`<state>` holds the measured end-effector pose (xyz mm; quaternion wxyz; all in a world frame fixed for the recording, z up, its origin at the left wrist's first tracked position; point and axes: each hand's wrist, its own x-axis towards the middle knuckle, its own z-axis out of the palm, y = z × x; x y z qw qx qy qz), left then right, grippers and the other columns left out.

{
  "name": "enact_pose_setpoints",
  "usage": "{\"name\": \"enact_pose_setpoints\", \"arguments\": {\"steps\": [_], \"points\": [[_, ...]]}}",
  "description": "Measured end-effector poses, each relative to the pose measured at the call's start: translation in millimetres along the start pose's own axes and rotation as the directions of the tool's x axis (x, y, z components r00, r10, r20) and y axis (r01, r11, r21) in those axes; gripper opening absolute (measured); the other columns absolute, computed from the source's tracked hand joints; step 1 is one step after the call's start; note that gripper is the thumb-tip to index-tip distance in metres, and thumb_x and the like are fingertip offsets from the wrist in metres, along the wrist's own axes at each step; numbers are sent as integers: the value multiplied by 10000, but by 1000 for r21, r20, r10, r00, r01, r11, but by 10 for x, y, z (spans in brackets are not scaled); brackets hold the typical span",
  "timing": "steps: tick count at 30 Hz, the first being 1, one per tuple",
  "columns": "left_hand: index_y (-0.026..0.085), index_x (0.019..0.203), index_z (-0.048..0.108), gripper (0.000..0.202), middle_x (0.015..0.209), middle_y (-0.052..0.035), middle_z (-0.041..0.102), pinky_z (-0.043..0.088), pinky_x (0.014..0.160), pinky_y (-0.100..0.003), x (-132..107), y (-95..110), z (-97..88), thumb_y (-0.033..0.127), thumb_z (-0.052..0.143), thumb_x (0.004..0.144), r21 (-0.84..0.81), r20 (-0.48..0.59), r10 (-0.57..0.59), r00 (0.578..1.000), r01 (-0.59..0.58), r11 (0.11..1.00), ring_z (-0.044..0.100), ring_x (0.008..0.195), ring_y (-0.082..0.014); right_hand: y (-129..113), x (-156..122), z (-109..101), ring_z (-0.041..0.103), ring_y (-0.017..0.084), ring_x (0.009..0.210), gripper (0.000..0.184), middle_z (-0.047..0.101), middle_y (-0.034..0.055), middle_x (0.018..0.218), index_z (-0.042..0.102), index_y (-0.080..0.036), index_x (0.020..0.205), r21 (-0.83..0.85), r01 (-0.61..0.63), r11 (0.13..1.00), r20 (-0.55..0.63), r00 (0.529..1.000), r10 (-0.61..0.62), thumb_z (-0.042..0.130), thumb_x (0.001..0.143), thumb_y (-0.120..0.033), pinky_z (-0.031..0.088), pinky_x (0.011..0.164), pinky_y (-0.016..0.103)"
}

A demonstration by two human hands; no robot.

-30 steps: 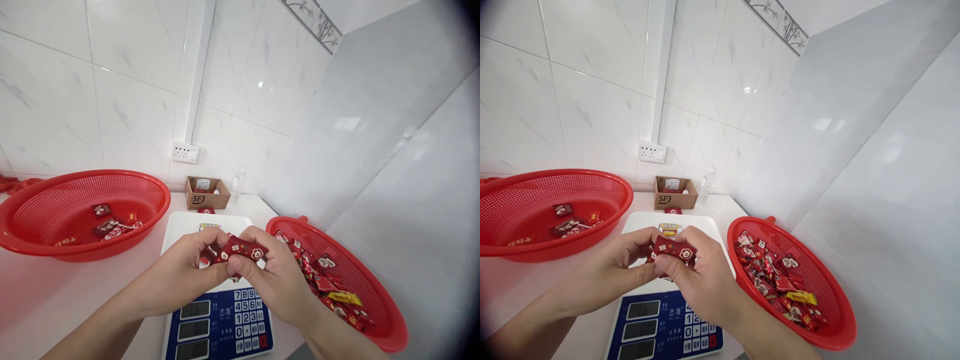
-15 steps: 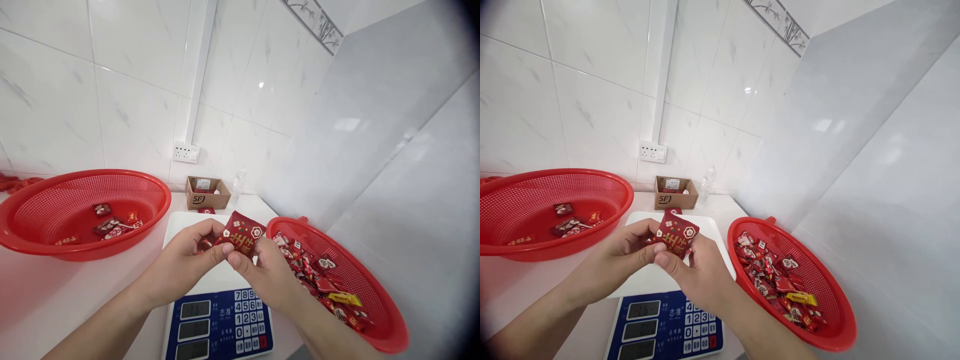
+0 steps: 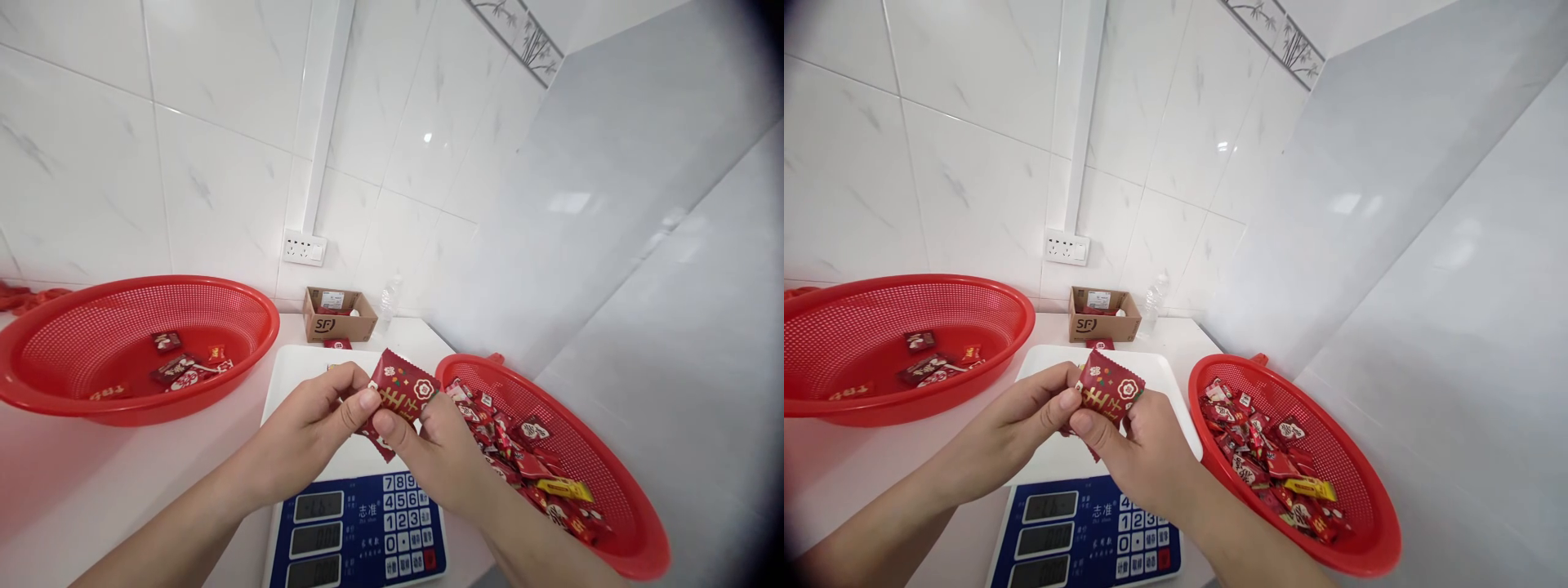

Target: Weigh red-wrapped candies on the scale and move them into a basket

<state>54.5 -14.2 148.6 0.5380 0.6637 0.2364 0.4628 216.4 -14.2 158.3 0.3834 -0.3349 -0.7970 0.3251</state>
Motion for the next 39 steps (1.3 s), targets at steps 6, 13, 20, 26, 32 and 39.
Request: {"name": "enact_pose_setpoints", "arguments": {"steps": [6,13,20,26,32,39], "points": [[179,786,490,285,765,3,512,442,653,-220,-13,-20,5,397,381,934,19,35,8,999,-9,1000,507,722,-118,-21,-4,-3,501,109,579,221,544,-28,664,571,-211,764,21,43,999,-3,999,-43,492,907,-360,407,524,212],[191,840,534,283,843,-18,573,445,721,-245,-31,-25,-19,398,367,938,157,57,36,998,-45,987,518,791,-143,-31,19,-18,492,101,633,202,546,-36,700,550,-198,710,61,38,997,35,999,-40,557,882,-305,419,622,211],[184,943,585,269,875,-39,601,441,782,-310,-21,-26,-14,390,413,922,141,52,25,998,-32,989,534,845,-183,-58,43,2,480,146,718,241,513,-17,731,581,-200,761,143,-34,989,98,995,21,558,867,-415,432,664,256],[180,832,548,220,819,-25,581,459,732,-318,-30,-45,-19,398,539,859,126,-51,-16,999,23,992,541,798,-177,-103,20,-4,538,166,718,246,583,-13,740,620,-204,782,-5,-149,989,103,984,148,584,844,-440,449,640,266],[166,789,504,247,736,-10,558,480,618,-283,-5,-53,12,400,559,846,-50,-104,-79,991,74,996,563,709,-155,-11,-7,-9,579,212,888,329,646,43,990,615,-208,1048,15,-74,997,81,994,72,607,827,-452,466,801,337],[161,805,513,269,718,13,530,463,580,-233,4,-47,19,417,487,887,-32,-104,-32,994,29,999,532,650,-110,12,-22,6,611,155,740,234,655,29,873,619,-191,1033,-4,-66,998,-30,997,66,522,894,-353,509,626,245]]}}
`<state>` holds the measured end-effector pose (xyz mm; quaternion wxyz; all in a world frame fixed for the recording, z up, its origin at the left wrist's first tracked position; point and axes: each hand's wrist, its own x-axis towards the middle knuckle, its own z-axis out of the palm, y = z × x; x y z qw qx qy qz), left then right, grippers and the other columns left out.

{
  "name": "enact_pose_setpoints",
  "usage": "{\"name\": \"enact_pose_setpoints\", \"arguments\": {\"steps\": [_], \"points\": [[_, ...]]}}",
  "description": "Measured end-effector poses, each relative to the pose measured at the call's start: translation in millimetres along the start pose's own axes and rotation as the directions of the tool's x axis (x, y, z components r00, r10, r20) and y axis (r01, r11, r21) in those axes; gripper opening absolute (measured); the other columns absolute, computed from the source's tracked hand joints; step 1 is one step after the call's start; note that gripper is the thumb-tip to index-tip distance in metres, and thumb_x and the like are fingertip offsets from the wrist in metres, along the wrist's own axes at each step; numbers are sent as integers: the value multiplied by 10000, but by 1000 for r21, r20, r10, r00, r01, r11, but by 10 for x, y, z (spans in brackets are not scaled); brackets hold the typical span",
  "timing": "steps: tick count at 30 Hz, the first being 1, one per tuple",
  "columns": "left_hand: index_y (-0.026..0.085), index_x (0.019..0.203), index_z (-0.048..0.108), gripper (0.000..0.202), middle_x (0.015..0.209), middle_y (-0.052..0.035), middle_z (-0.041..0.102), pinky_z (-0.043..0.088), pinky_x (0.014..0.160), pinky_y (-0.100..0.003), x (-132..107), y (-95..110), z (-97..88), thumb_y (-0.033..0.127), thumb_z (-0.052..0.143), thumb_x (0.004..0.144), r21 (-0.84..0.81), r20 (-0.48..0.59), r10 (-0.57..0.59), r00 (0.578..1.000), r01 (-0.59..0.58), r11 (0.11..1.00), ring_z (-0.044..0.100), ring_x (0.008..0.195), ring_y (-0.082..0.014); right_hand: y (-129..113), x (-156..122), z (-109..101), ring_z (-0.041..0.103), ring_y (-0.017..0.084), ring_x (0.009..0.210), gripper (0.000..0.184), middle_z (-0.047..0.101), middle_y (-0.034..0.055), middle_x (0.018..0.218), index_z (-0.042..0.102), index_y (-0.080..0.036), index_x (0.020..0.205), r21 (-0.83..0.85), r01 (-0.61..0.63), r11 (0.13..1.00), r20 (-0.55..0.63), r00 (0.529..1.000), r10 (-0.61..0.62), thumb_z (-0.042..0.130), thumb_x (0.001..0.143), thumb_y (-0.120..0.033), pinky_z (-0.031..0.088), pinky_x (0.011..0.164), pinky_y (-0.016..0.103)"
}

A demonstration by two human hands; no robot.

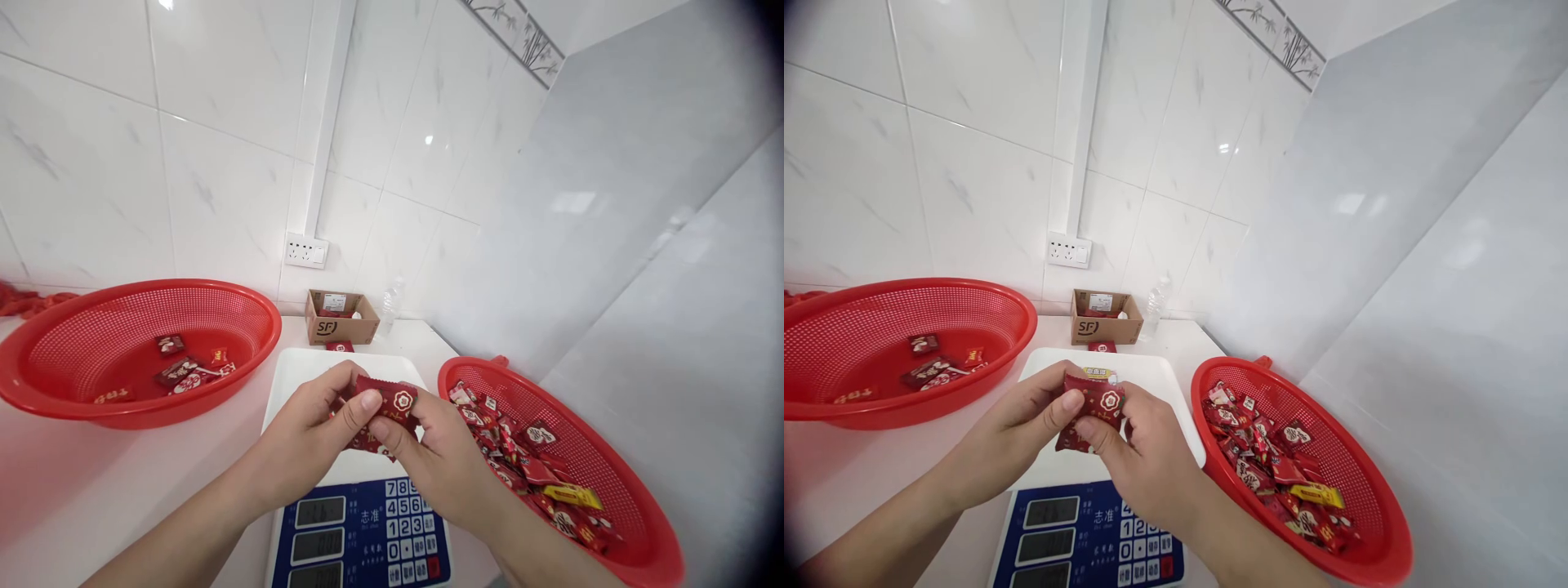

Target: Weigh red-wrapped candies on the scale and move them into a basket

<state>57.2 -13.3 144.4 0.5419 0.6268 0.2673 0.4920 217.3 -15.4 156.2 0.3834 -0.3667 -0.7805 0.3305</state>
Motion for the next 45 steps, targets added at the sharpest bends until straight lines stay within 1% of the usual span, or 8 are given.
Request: {"name": "enact_pose_setpoints", "arguments": {"steps": [4,8,12,23,28,33,38,45], "points": [[167,888,554,239,835,-27,579,474,710,-283,7,9,-27,393,478,894,77,109,10,994,-19,997,559,790,-159,-19,14,-19,617,171,763,189,656,31,858,637,-198,967,14,55,998,-68,996,-53,530,888,-333,516,644,262],[179,918,595,196,897,-40,618,447,787,-308,25,7,-33,352,511,879,143,200,10,980,-39,989,561,866,-188,17,26,-18,587,143,639,176,649,19,766,620,-190,905,80,78,994,-104,992,-69,517,891,-332,490,547,234],[174,841,579,191,851,-32,614,442,744,-289,42,-6,-17,346,505,880,128,172,13,985,-35,991,563,835,-181,73,33,15,534,131,571,245,607,10,669,587,-184,821,72,59,996,-112,992,-51,490,901,-394,462,508,235],[172,812,557,192,806,-10,572,424,723,-271,24,-63,33,330,490,897,83,156,88,984,-101,991,528,776,-148,151,5,53,538,131,617,300,593,9,720,602,-186,908,207,-4,978,-114,993,28,534,870,-476,467,546,233],[177,820,543,223,738,0,545,402,623,-241,21,-62,51,372,471,902,95,57,89,994,-95,991,498,695,-132,120,6,70,534,126,602,376,574,8,728,579,-209,981,237,15,971,-88,996,6,449,886,-549,462,538,223],[175,795,545,245,714,8,539,399,595,-238,58,-87,29,395,489,887,39,-39,66,997,-64,997,477,645,-117,63,-27,77,521,130,673,275,576,18,793,564,-207,965,150,-21,988,-32,999,26,480,903,-461,463,640,239],[177,852,588,156,703,21,519,394,584,-224,74,-36,-12,325,542,866,-35,31,33,999,-32,999,470,644,-106,74,-54,58,499,129,698,217,559,6,785,580,-206,917,143,-10,990,-55,998,18,460,929,-387,437,644,234],[188,916,622,134,795,0,577,441,708,-273,28,1,-24,188,505,849,-45,80,5,997,-2,999,525,755,-141,69,-79,43,441,125,609,200,520,-14,698,567,-195,853,72,-92,993,-43,994,96,451,909,-348,354,503,225]]}}
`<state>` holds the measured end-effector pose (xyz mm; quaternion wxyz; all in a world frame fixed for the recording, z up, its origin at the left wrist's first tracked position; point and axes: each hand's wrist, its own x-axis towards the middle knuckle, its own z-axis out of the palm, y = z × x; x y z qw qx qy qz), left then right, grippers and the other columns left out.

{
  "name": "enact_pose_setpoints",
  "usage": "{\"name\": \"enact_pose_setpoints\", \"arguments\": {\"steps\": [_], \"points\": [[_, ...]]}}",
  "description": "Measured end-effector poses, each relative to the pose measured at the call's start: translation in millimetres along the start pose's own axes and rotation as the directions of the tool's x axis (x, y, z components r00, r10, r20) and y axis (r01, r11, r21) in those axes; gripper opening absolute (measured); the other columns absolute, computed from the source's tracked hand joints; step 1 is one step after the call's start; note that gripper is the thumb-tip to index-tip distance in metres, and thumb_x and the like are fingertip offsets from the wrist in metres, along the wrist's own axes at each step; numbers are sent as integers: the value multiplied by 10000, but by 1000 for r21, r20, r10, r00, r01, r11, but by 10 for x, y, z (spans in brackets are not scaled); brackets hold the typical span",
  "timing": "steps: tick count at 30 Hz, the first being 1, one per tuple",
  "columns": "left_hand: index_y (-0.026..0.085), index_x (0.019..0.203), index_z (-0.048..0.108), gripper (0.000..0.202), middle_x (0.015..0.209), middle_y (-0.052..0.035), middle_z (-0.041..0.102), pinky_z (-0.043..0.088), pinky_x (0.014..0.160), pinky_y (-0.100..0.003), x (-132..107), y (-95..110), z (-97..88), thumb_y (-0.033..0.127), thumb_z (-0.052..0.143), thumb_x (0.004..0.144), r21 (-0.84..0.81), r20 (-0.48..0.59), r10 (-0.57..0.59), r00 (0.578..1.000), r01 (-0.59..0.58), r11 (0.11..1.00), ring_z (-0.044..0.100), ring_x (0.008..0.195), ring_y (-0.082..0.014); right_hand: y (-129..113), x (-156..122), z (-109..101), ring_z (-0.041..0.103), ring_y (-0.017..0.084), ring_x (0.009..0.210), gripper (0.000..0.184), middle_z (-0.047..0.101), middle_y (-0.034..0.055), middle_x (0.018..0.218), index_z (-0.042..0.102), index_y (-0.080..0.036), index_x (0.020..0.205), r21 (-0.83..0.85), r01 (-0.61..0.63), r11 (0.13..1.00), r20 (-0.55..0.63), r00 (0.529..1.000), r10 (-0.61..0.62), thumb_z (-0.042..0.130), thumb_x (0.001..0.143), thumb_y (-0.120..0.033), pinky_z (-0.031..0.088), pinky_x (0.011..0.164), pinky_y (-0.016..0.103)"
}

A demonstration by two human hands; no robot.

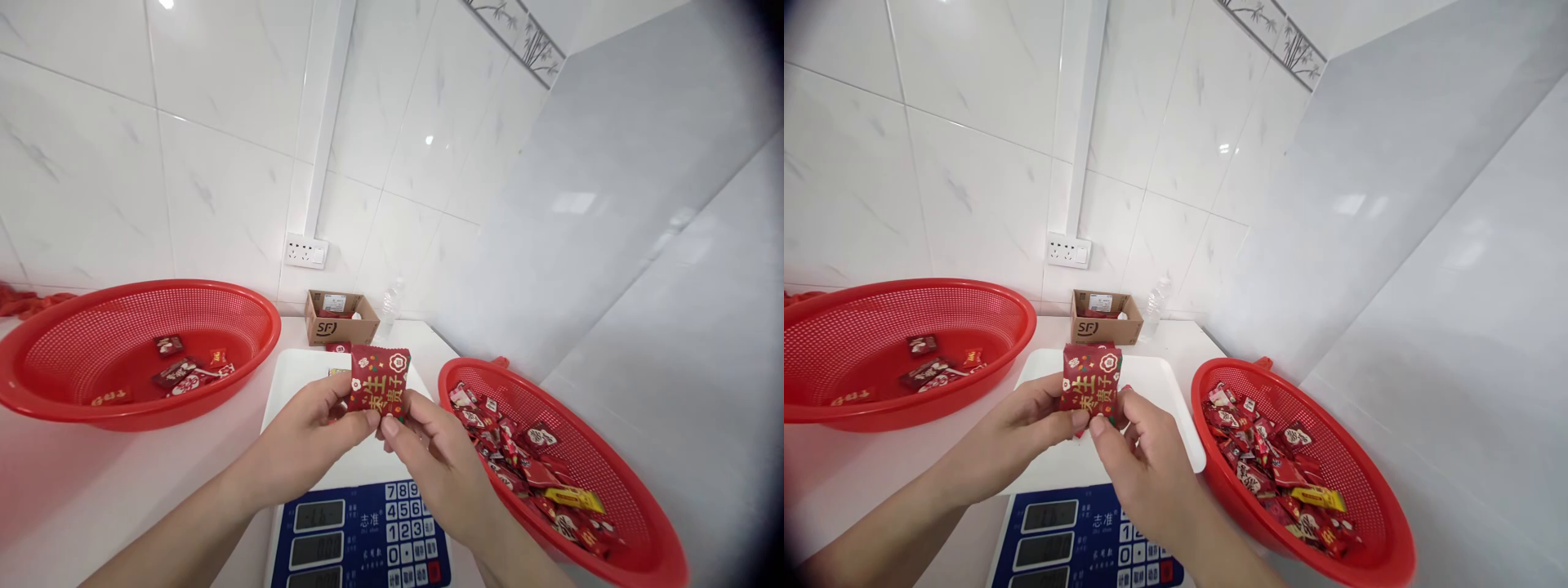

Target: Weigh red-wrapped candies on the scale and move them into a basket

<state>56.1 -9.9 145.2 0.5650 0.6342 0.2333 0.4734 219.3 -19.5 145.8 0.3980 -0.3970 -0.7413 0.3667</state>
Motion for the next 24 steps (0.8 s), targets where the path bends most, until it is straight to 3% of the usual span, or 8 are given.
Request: {"name": "enact_pose_setpoints", "arguments": {"steps": [8,16,24], "points": [[172,872,619,154,722,13,536,448,713,-275,-2,-10,60,134,480,816,18,-51,11,999,-10,1000,504,709,-134,-47,-15,50,440,124,648,163,512,-22,715,565,-202,856,7,7,1000,1,1000,-7,446,907,-301,361,545,228],[185,806,611,144,699,18,530,456,706,-260,-48,-2,83,122,483,825,-36,-31,69,997,-70,997,505,688,-123,-52,-76,34,445,131,663,187,502,-20,724,547,-214,853,-13,22,1000,34,999,-21,429,926,-339,361,569,242],[216,953,637,177,809,9,578,464,717,-260,-29,18,58,167,495,859,-41,10,58,998,-57,998,518,730,-122,-80,-62,7,445,120,639,160,520,-28,715,565,-218,872,-17,21,1000,4,1000,-20,454,913,-326,366,545,226]]}}
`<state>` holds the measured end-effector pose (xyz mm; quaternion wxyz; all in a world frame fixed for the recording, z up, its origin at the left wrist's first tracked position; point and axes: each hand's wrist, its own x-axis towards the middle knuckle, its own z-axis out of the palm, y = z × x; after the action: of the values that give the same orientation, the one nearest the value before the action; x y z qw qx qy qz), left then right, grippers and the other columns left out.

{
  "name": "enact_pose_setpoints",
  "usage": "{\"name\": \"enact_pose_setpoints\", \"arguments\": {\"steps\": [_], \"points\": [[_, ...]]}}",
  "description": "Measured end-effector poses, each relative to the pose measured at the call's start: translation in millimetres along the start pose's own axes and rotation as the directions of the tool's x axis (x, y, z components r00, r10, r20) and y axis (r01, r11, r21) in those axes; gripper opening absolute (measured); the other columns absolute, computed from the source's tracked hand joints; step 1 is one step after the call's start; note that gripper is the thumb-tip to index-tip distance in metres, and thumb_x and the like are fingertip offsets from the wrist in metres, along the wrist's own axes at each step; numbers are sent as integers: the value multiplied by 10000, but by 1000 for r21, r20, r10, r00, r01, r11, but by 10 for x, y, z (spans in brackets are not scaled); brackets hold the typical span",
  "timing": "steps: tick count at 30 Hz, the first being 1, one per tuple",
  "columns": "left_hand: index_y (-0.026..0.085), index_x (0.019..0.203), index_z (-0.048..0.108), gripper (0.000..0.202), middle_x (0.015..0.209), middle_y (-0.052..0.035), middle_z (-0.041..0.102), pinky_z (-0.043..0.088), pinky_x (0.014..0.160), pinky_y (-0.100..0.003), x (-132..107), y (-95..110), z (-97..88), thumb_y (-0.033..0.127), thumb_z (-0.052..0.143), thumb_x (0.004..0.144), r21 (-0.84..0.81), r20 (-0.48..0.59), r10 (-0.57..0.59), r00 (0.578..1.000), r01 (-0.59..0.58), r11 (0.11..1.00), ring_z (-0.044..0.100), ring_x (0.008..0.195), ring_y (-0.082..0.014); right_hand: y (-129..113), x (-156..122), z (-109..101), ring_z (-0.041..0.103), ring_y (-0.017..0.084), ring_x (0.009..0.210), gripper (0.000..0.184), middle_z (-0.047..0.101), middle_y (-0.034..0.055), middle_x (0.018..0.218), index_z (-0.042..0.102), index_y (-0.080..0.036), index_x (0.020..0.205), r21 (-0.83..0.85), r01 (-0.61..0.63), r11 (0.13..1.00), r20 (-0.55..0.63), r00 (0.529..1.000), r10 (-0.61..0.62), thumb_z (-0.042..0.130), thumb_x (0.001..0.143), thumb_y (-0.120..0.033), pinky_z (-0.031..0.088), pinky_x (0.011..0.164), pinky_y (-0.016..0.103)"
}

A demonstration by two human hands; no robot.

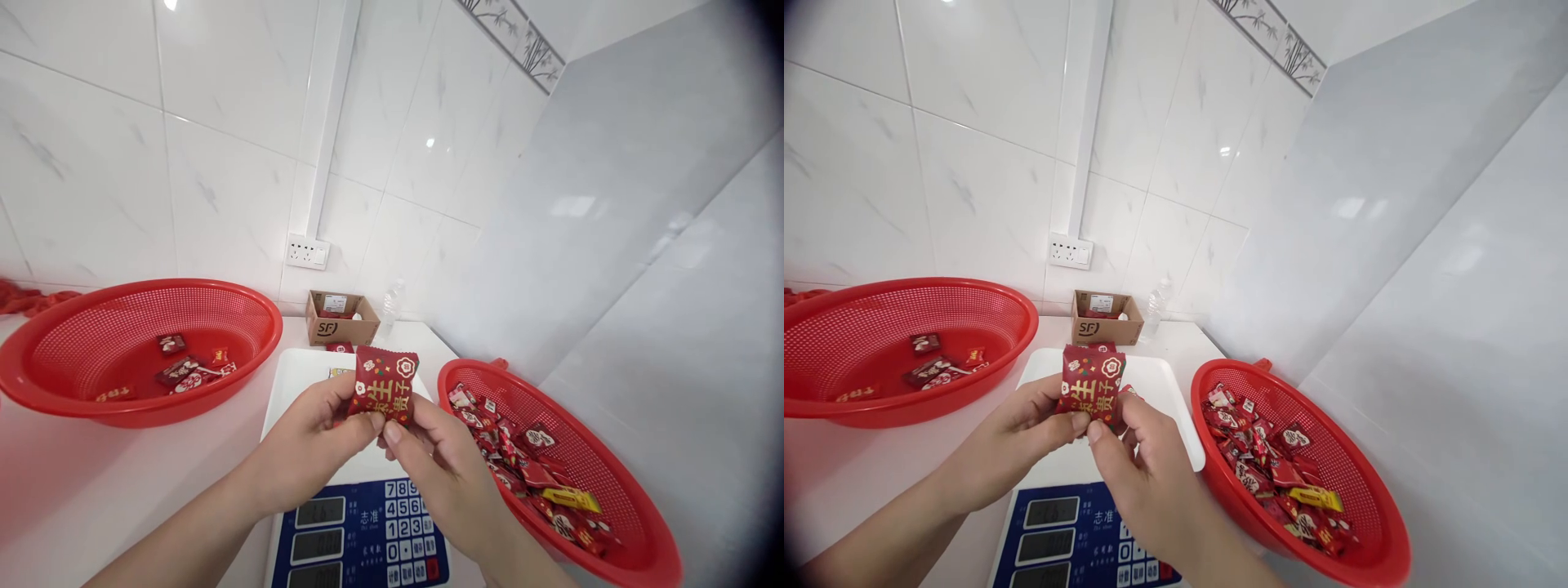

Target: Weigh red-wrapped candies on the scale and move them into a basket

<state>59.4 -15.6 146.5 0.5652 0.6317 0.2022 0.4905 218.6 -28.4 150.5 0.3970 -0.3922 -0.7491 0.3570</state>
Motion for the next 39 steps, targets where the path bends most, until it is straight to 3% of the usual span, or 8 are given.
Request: {"name": "enact_pose_setpoints", "arguments": {"steps": [5,10,15,20,27,39], "points": [[222,1027,603,176,912,-6,615,450,779,-296,-9,11,-26,232,522,871,122,-46,-3,999,9,993,532,818,-143,-3,22,-19,460,120,622,143,549,-23,740,569,-230,926,-26,-37,999,-40,999,36,474,901,-334,354,505,220],[182,919,584,157,868,-17,613,445,704,-284,17,-7,-78,276,626,801,113,-122,-51,991,65,992,545,807,-158,24,47,-19,416,85,509,124,565,-28,816,545,-237,983,-59,-22,998,-74,997,18,489,894,-302,347,470,220],[167,832,547,138,831,-12,600,423,658,-264,44,-9,-93,248,642,774,76,-111,-73,991,82,994,536,771,-145,19,85,-17,401,92,522,124,562,-28,787,561,-225,965,-86,-12,996,-74,997,6,480,879,-263,342,464,214],[164,794,563,115,814,-14,601,416,671,-267,46,-30,-96,261,625,786,120,-93,-79,993,90,989,502,735,-132,36,122,-23,413,114,579,207,592,-9,809,584,-225,1041,3,-34,999,-43,999,34,493,857,-254,336,481,220],[200,889,579,170,867,-14,633,437,743,-316,29,-33,-90,336,623,797,280,-101,-87,991,112,953,540,794,-164,39,149,20,376,124,547,151,420,-44,592,609,-202,877,47,-16,999,-112,993,21,492,798,-256,340,507,232],[193,801,574,132,844,-5,646,425,702,-290,21,-34,-37,316,557,844,365,-106,-70,992,104,925,561,790,-160,112,169,47,366,129,530,71,406,-40,576,536,-217,743,102,33,994,-184,983,-14,476,771,-243,304,488,253]]}}
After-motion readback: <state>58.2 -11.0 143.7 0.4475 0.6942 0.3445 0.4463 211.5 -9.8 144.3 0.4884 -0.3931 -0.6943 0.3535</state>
